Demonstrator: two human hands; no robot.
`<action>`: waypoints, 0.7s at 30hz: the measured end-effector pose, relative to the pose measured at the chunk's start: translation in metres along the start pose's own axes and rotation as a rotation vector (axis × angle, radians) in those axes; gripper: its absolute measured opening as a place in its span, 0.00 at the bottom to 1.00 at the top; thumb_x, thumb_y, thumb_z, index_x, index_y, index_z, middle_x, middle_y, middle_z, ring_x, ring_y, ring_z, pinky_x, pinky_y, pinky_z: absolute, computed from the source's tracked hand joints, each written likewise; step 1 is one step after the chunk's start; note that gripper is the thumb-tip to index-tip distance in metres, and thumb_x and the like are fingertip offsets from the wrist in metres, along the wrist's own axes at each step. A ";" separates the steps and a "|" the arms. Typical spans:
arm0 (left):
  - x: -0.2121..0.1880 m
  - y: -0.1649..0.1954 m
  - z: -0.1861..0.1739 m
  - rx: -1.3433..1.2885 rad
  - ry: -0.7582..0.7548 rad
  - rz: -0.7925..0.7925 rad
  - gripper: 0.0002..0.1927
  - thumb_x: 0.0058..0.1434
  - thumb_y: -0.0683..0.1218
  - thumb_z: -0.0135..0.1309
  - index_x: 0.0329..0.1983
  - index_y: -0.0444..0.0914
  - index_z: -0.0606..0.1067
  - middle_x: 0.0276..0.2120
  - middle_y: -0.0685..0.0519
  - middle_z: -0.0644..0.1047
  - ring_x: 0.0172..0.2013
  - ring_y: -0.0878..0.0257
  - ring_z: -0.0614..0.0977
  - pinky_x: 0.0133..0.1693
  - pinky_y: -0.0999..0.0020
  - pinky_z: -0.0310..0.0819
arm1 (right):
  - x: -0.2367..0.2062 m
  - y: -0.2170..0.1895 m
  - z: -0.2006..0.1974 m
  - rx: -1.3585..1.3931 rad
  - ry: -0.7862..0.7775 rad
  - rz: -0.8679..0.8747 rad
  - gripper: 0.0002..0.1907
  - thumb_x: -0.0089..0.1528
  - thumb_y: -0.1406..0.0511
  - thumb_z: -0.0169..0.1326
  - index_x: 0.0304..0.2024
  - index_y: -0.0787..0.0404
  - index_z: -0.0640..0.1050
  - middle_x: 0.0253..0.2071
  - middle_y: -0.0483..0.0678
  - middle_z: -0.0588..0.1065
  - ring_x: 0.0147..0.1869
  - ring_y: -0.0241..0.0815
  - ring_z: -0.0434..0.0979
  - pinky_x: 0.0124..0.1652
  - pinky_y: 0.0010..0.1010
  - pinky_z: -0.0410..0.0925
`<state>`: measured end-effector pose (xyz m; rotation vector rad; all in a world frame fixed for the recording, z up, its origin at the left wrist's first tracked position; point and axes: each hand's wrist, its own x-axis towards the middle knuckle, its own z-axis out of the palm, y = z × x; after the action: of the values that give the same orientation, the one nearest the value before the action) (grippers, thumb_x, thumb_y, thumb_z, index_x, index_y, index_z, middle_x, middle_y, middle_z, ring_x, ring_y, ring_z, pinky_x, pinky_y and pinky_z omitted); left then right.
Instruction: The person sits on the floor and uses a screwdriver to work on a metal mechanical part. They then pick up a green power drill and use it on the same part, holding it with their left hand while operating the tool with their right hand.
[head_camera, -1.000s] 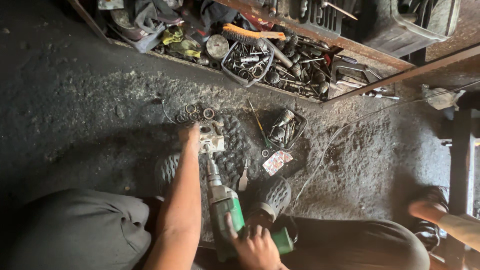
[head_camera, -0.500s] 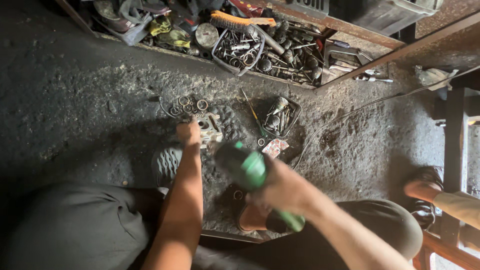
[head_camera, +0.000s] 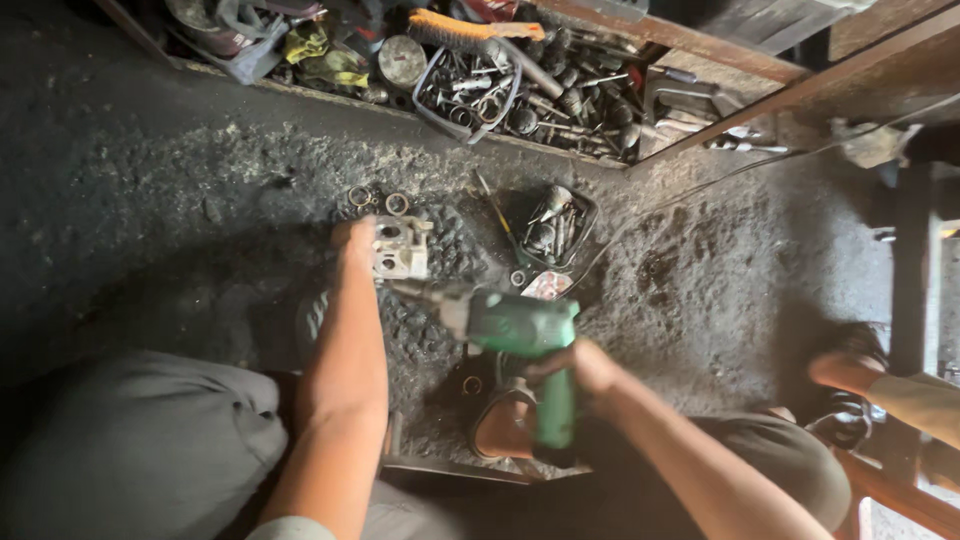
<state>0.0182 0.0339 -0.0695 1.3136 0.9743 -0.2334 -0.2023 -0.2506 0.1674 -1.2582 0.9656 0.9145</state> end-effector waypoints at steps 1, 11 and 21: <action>0.001 0.001 0.002 0.001 -0.009 -0.004 0.18 0.57 0.50 0.62 0.41 0.29 0.80 0.38 0.43 0.83 0.35 0.55 0.82 0.36 0.54 0.78 | -0.003 0.013 0.020 -0.065 -0.064 -0.196 0.29 0.46 0.71 0.61 0.50 0.72 0.74 0.31 0.54 0.78 0.32 0.49 0.78 0.36 0.45 0.72; 0.012 -0.007 0.002 -0.108 -0.015 -0.109 0.17 0.55 0.42 0.62 0.48 0.32 0.79 0.43 0.44 0.82 0.38 0.50 0.83 0.36 0.49 0.81 | -0.099 0.000 0.028 -0.827 -0.005 -0.555 0.52 0.46 0.66 0.67 0.73 0.58 0.61 0.56 0.54 0.79 0.62 0.50 0.79 0.58 0.39 0.70; 0.014 -0.007 -0.001 -0.282 -0.081 -0.170 0.16 0.57 0.41 0.59 0.46 0.28 0.78 0.40 0.39 0.81 0.35 0.46 0.85 0.34 0.45 0.83 | -0.075 0.019 0.045 -0.896 0.022 -0.580 0.59 0.42 0.68 0.64 0.74 0.57 0.55 0.46 0.61 0.81 0.48 0.61 0.83 0.49 0.41 0.75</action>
<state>0.0218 0.0377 -0.0844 0.9585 1.0110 -0.2667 -0.2420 -0.2057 0.2344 -2.1507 0.1184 0.8748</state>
